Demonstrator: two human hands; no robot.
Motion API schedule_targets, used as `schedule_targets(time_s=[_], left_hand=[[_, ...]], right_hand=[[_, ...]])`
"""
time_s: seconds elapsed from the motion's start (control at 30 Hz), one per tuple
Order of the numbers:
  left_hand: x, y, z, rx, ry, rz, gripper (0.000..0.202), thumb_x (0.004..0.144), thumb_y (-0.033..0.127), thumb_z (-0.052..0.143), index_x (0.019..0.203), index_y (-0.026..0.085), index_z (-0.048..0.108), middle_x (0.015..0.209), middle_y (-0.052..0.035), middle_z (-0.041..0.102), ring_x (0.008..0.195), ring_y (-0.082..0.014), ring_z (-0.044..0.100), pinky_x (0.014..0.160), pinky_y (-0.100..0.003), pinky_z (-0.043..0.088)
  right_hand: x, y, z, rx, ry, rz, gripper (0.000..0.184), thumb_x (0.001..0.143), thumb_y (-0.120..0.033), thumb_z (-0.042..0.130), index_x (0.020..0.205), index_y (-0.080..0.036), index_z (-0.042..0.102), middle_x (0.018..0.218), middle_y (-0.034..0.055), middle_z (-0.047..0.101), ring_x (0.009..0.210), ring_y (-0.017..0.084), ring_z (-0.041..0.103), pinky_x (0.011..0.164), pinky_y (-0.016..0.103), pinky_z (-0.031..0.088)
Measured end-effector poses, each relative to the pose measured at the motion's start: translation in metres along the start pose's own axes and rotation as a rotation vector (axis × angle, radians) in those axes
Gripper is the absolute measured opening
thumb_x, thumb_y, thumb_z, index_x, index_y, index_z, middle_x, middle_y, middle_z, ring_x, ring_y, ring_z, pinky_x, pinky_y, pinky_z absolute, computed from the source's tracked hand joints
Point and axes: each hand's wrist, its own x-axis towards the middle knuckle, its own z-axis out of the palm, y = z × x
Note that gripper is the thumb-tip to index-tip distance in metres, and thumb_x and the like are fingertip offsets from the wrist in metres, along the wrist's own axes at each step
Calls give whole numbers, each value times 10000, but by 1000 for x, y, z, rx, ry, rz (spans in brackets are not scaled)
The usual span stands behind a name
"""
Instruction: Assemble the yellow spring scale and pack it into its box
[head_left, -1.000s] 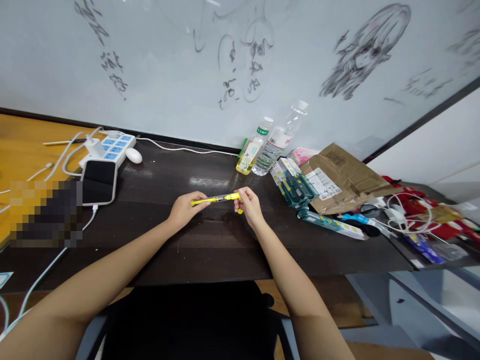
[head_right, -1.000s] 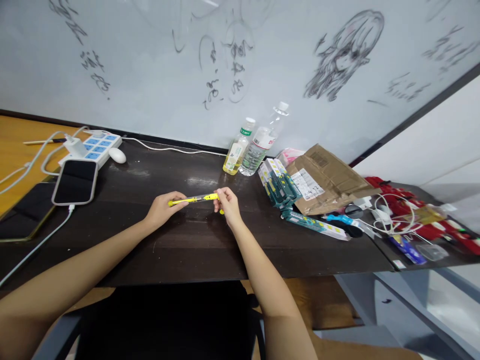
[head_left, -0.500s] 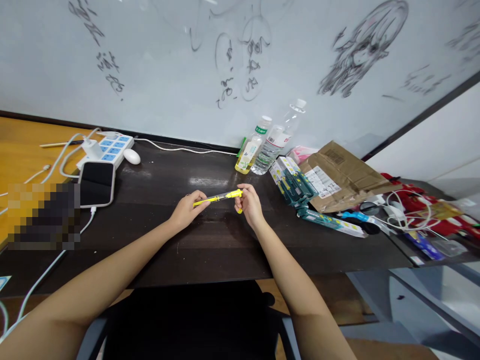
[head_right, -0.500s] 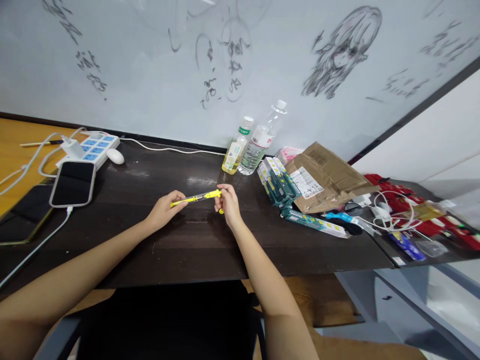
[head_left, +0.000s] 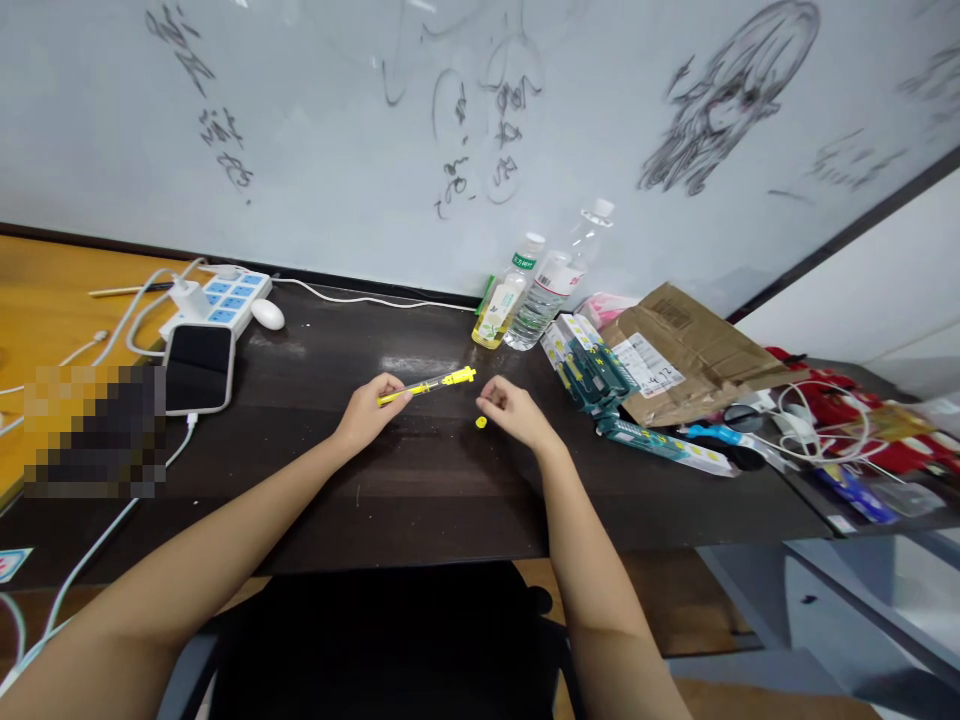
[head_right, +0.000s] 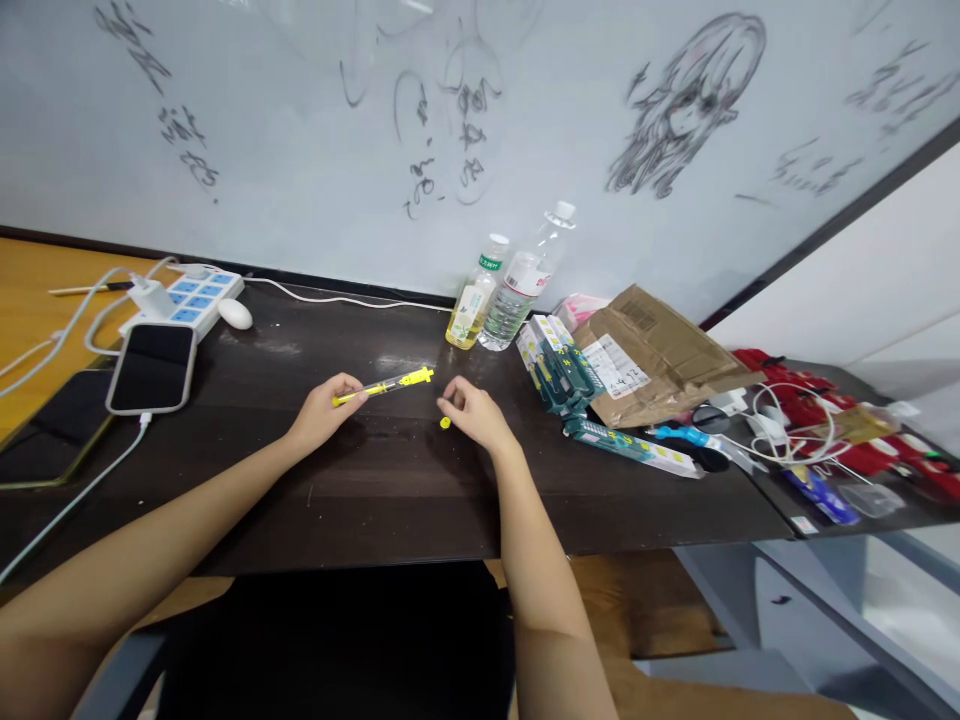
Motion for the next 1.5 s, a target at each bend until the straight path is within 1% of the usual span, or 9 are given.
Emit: schedule_targets(time_s=[0.1, 0.2, 0.27, 0.4, 0.47, 0.63, 1.23, 1.33, 1.5], left_hand=[[0, 0, 0, 5, 8, -5, 223, 829, 413, 571, 818, 190, 561, 675, 31, 567, 623, -118, 521, 601, -231, 387], [-1, 0, 1, -2, -5, 2, 219, 829, 409, 572, 815, 191, 558, 675, 34, 562, 617, -115, 513, 598, -229, 379], [-1, -1, 1, -7, -13, 5, 221, 829, 412, 573, 819, 192, 558, 678, 34, 565, 619, -116, 516, 599, -230, 377], [-1, -1, 2, -2, -30, 10, 226, 826, 418, 575, 822, 192, 562, 691, 28, 583, 635, -123, 535, 610, -234, 390], [-2, 0, 2, 10, -43, 18, 220, 825, 413, 571, 821, 192, 563, 696, 25, 588, 644, -127, 543, 612, -236, 396], [-2, 2, 3, 34, -57, 38, 215, 824, 409, 563, 825, 194, 566, 697, 24, 592, 640, -128, 543, 612, -238, 397], [-3, 3, 3, 37, -82, 32, 223, 818, 415, 564, 814, 192, 570, 680, 23, 584, 620, -126, 525, 592, -234, 378], [-3, 2, 4, 35, -90, 34, 222, 821, 413, 566, 818, 191, 571, 688, 22, 588, 624, -126, 530, 597, -233, 379], [-4, 1, 4, 24, -109, 29, 221, 821, 409, 571, 814, 188, 568, 699, 20, 593, 629, -127, 537, 600, -234, 382]], right_hand=[[-2, 7, -5, -149, -211, 48, 177, 688, -290, 695, 742, -202, 550, 519, -74, 491, 484, 93, 450, 491, 213, 317], [-2, 11, -2, -91, -307, 23, 132, 694, -229, 666, 707, -191, 540, 538, -64, 520, 508, 94, 482, 509, 212, 343], [-1, 10, 0, 27, -236, -5, 126, 722, -244, 656, 723, -187, 544, 557, -58, 522, 514, 92, 480, 506, 211, 355], [4, 1, -3, 417, 56, 4, 223, 777, -377, 652, 855, -201, 540, 637, -36, 577, 537, 103, 520, 464, 210, 397], [5, -3, -4, 557, 116, 13, 277, 765, -416, 674, 887, -204, 544, 675, -17, 621, 568, 113, 558, 471, 217, 434], [6, -6, -2, 619, 70, 3, 316, 722, -419, 729, 886, -197, 574, 693, -10, 640, 579, 108, 565, 465, 209, 451], [5, 2, 0, 602, -17, 5, 297, 739, -401, 724, 902, -184, 602, 697, -15, 628, 544, 88, 554, 450, 197, 462], [5, 4, 2, 584, -19, 24, 299, 754, -432, 705, 866, -179, 590, 630, -27, 615, 466, 73, 515, 408, 185, 426], [5, 3, 4, 508, 10, 70, 332, 809, -492, 622, 743, -179, 531, 545, -49, 544, 373, 43, 401, 324, 153, 299]])
